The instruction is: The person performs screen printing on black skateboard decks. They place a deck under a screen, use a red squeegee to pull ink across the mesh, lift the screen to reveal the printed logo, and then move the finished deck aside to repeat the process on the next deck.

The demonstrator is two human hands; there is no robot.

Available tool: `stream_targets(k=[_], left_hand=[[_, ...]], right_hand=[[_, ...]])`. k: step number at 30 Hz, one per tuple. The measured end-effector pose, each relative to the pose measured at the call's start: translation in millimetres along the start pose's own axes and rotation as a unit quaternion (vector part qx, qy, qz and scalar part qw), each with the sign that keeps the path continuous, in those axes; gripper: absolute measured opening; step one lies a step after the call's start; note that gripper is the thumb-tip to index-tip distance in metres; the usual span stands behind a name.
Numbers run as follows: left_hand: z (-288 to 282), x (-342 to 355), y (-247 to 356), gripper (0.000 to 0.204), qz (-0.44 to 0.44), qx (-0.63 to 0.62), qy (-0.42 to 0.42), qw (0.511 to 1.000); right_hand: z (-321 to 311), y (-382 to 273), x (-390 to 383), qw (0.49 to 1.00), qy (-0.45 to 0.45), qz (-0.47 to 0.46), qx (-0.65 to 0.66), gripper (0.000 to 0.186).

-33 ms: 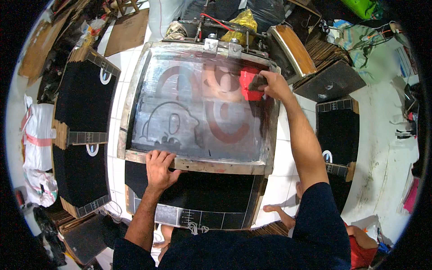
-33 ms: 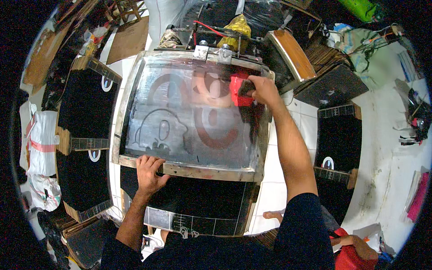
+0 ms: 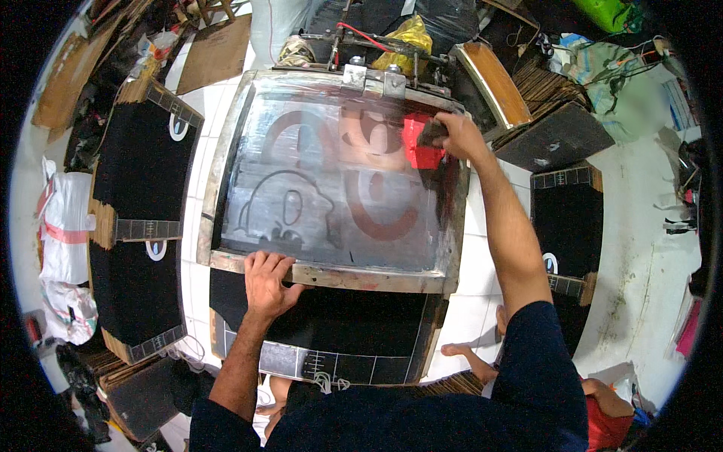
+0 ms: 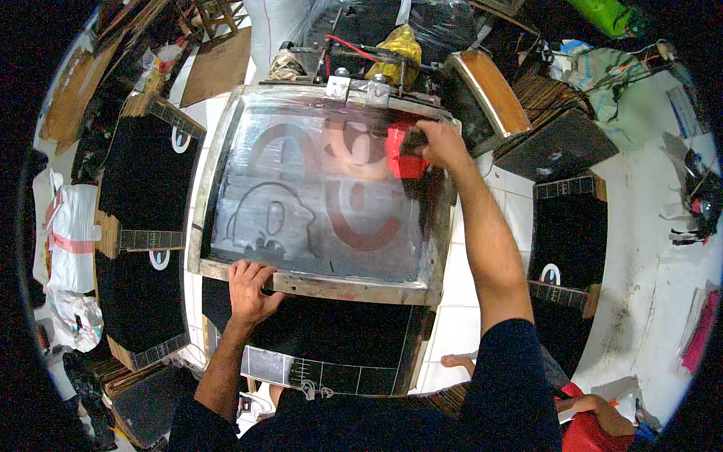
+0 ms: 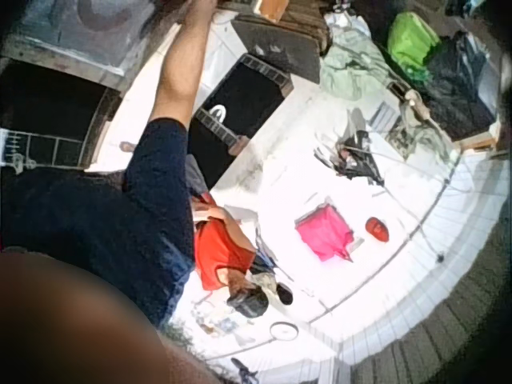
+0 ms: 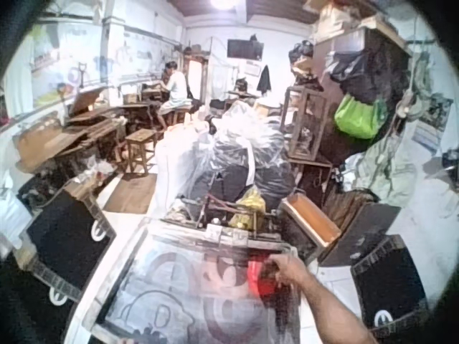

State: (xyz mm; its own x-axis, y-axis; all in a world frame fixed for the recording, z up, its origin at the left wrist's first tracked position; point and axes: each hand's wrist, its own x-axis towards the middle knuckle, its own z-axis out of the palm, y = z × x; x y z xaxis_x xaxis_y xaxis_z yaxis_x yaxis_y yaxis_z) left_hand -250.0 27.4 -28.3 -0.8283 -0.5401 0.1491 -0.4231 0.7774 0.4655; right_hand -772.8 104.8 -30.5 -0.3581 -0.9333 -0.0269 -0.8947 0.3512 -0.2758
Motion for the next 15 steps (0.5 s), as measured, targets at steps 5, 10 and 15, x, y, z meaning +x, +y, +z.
stream_targets(k=[5, 10, 15], left_hand=[[-5, 3, 5, 0.051, 0.008, 0.022, -0.002, 1.000], [-8, -1, 11, 0.050, -0.021, 0.028, -0.020, 0.999], [-4, 3, 13, 0.054, 0.010, 0.046, 0.002, 0.999]], right_hand=[[-1, 24, 71, 1.000, 0.009, 0.020, -0.020, 0.058], [20, 6, 44, 0.966, 0.237, 0.100, -0.035, 0.069], [71, -104, -96, 0.923, 0.377, 0.071, 0.011, 0.045]])
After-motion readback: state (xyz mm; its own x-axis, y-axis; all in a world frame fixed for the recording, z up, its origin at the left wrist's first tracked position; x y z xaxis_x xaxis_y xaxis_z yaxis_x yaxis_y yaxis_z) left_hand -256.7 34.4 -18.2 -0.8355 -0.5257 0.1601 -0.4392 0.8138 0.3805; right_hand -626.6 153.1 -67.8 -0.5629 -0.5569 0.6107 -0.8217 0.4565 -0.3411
